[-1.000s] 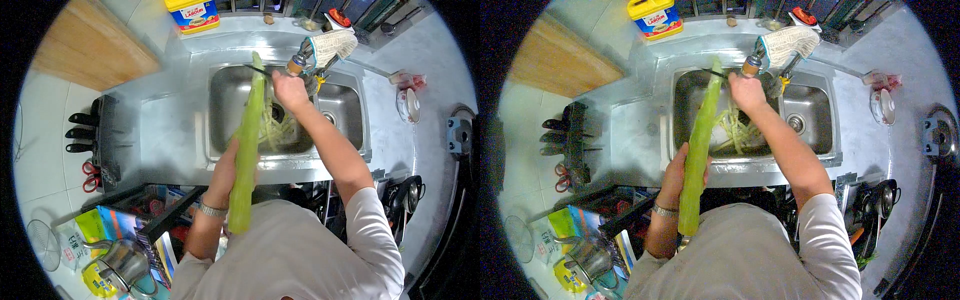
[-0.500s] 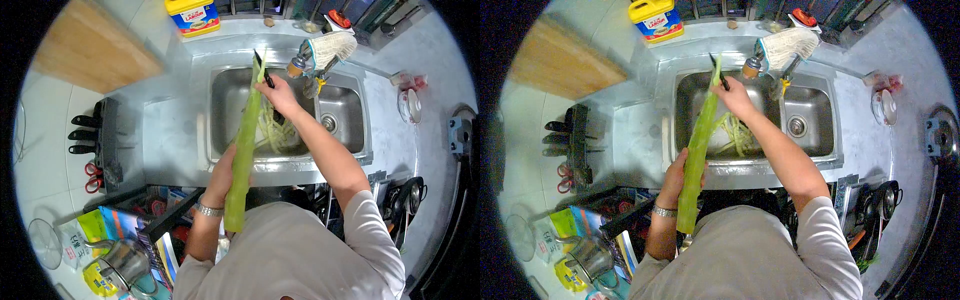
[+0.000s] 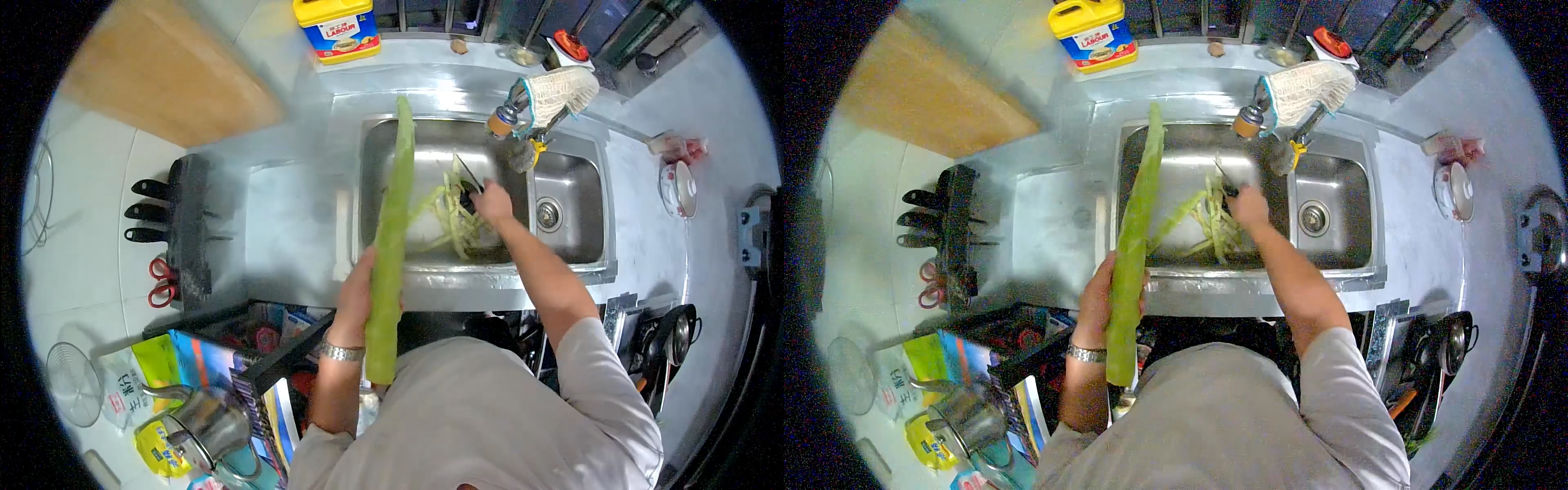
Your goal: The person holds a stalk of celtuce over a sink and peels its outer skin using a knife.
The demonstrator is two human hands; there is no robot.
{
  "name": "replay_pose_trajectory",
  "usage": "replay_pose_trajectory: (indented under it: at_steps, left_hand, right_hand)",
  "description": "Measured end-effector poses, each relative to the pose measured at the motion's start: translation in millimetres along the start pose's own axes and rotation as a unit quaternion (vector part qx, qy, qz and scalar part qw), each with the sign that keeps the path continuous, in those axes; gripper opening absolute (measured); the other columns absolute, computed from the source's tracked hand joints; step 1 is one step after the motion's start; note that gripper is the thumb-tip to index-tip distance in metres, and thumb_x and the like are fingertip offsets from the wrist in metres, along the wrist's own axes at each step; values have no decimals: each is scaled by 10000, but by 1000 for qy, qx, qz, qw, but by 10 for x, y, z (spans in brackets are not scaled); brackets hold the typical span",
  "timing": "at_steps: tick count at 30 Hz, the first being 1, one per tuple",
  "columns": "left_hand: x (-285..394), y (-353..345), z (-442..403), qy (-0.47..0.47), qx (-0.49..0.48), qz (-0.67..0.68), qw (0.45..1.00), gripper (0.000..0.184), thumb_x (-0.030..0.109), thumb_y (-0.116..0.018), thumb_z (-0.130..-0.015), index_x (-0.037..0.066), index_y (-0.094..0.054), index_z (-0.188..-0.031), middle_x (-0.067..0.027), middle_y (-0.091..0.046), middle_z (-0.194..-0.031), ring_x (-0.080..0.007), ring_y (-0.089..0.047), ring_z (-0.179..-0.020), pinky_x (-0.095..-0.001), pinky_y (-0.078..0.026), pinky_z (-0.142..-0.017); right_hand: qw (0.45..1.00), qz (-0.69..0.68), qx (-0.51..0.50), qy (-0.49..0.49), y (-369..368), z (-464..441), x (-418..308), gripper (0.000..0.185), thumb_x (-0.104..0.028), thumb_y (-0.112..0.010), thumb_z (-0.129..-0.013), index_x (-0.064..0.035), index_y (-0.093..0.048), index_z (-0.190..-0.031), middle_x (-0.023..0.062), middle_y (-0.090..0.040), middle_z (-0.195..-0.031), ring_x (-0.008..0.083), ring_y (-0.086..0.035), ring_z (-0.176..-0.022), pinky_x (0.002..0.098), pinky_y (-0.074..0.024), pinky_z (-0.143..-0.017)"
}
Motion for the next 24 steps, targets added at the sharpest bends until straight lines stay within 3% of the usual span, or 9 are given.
replay_pose_trajectory:
  at_steps: [1,3,4,7,13,16,17,19,24]
  left_hand:
    - [-70,54,-90,-1,1,4,1000,432,494,-376,-1013,101,-549,-1069,-42,-613,-780,-151,-575,-502,-274,-486,-429]
    - [-112,101,-243,-106,5,-118,987,428,492,-375,-1016,106,-546,-1084,-41,-613,-781,-143,-577,-514,-276,-494,-446]
    - [-108,79,-276,-139,7,-157,978,426,491,-375,-1016,107,-545,-1089,-40,-612,-782,-141,-577,-518,-276,-497,-452]
    - [-19,-110,-346,-181,-45,-203,961,408,478,-375,-1022,121,-549,-1115,-37,-622,-806,-133,-585,-556,-274,-511,-498]
    - [91,-387,-393,-484,36,-447,752,448,460,-382,-1028,102,-522,-1259,-50,-632,-854,-145,-602,-599,-276,-519,-541]
    - [173,-472,-346,-459,22,-427,779,487,461,-377,-1031,90,-480,-1329,-80,-632,-853,-159,-611,-596,-294,-523,-534]
    - [163,-443,-372,-337,-7,-343,877,494,465,-366,-1033,90,-471,-1336,-86,-631,-852,-161,-613,-591,-298,-523,-529]
    - [78,-355,-462,-206,-37,-246,946,500,470,-355,-1035,90,-462,-1343,-92,-631,-850,-164,-614,-587,-302,-523,-524]
    - [40,-333,-558,-275,-15,-324,905,539,503,-305,-1035,80,-457,-1332,-77,-622,-823,-153,-609,-561,-293,-512,-494]
  right_hand:
    - [1000,3,-1,4,-11,80,-20,330,-301,-672,-867,-12,-638,-1023,202,-702,-870,347,-682,-805,447,-528,-704]
    - [892,-407,-122,-151,-200,312,-10,243,-274,-650,-914,-47,-644,-999,95,-703,-831,162,-617,-644,310,-477,-571]
    - [865,-453,-121,-181,94,479,-309,189,-260,-629,-945,-79,-647,-996,14,-679,-809,45,-480,-576,215,-375,-515]
    - [801,-567,-129,-143,655,714,-983,294,-348,-627,-943,-90,-659,-1079,6,-665,-793,52,-450,-563,215,-357,-501]
    - [716,-639,-258,-116,914,951,-1390,237,-272,-656,-923,-61,-620,-1027,-15,-577,-717,56,-458,-544,209,-317,-447]
    - [751,-601,-229,-150,1049,968,-1327,177,-211,-658,-919,-66,-604,-1005,-7,-598,-741,58,-474,-552,207,-334,-453]
    - [771,-580,-218,-148,1051,972,-1257,141,-178,-653,-919,-76,-602,-1001,-2,-620,-769,59,-495,-573,198,-359,-476]
    - [786,-565,-201,-150,1053,997,-1133,117,-171,-650,-913,-86,-605,-980,-8,-620,-780,53,-482,-571,201,-335,-473]
    - [823,-530,-143,-145,1172,965,-1028,177,-190,-665,-911,-58,-631,-1023,13,-648,-839,80,-554,-649,222,-423,-550]
Point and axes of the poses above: each hand's wrist, its own z-axis away from the middle knuckle, its own y-axis out of the back of the hand, x = y × z, the point moved 4 cm from there along -z, towards the middle knuckle
